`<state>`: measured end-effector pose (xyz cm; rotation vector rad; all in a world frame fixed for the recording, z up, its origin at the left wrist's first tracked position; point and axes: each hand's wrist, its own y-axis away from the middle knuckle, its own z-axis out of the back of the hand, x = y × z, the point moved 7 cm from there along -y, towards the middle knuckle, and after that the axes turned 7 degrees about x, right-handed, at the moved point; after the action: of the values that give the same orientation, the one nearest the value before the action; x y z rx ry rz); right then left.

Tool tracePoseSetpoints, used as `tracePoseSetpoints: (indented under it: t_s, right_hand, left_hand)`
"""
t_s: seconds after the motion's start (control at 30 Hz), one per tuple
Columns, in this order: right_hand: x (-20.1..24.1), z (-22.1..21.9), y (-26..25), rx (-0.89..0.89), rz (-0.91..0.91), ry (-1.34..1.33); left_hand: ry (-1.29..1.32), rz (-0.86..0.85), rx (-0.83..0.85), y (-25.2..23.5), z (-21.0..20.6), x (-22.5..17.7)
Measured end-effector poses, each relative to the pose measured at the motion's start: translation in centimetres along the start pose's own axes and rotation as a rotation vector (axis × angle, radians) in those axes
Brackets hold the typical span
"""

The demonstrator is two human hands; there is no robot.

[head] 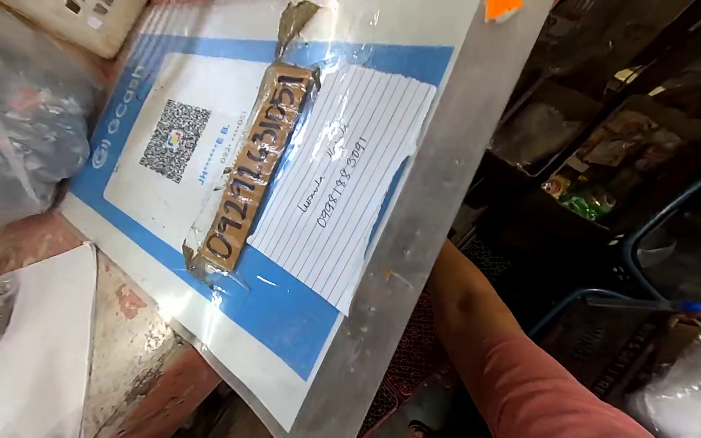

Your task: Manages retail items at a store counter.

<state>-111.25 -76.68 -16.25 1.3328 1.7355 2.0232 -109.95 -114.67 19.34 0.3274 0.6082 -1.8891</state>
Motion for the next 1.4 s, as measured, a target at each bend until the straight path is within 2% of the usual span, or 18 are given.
tracePoseSetpoints:
  t_s: [0.03,0.13,0.27,0.33,0.43,0.53,0.6,0.63,0.7,0.73,0.8,0.87,0.9,0.97,1.1,1.13,1.3,1.4]
  right_hand:
    - [0.4,0.0,0.4,0.017,0.018,-0.039]
    - [1.9,-1.0,0.7,0.055,0.179,0.069]
    - [4.2,0.5,0.7,0.019,0.268,0.396]
    - [4.2,2.5,-0.9,-0.035,0.320,0.546]
    - [3.5,6.4,-1.8,-0.208,0.544,0.511]
    - [1.7,9.6,4.0,-0.228,0.641,0.375]
    - [-0.9,10.3,9.0,-0.222,0.715,0.315]
    - [-2.6,10.5,11.5,-0.205,0.741,0.283]
    - [-6.6,10.2,16.4,-0.136,0.762,0.242]
    - [-8.5,9.7,18.7,-0.100,0.767,0.224]
    - [-12.7,7.9,23.0,0.017,0.758,0.198]
    - [-16.8,5.9,27.2,0.172,0.729,0.163]
    - [-18.9,4.9,29.4,0.246,0.715,0.131]
    - [-23.1,3.4,33.8,0.365,0.681,0.078]
    - [-29.3,1.4,39.7,0.493,0.596,0.068]
    - [-30.3,1.1,40.7,0.522,0.575,0.087]
    - [-32.4,0.7,45.1,0.684,0.373,0.402]
    - [-30.8,0.9,49.0,0.699,0.316,0.400]
  left_hand:
    - [0.005,0.023,-0.015,-0.2,0.0,-0.2]
    - [-0.095,-0.044,-0.297,0.6,2.9,1.8]
    - [-0.195,-0.197,-0.386,1.1,4.5,4.8]
    - [-0.138,-0.182,-0.385,1.0,4.8,5.8]
    - [-0.123,-0.223,-0.423,0.9,5.1,6.3]
    - [-0.123,-0.372,-0.490,3.2,5.0,4.6]
    - [-0.120,-0.373,-0.376,7.1,2.8,2.6]
    - [-0.086,-0.320,-0.263,9.8,0.7,1.8]
    - [0.106,-0.062,0.117,16.0,-5.4,0.8]
    - [0.271,0.126,0.343,19.5,-9.0,1.1]
    - [0.609,0.445,0.674,27.3,-14.9,2.6]
    - [0.957,0.647,0.856,33.1,-17.8,3.1]
    - [1.109,0.692,0.896,34.8,-18.1,3.0]
    - [1.318,0.710,0.837,36.3,-16.8,2.8]
    - [1.396,0.966,0.232,37.4,-11.4,4.8]
    - [1.407,0.969,0.164,37.6,-9.7,5.2]
    - [1.330,0.701,0.182,38.7,-3.8,7.6]
    - [1.193,0.485,0.275,38.9,-1.1,8.4]
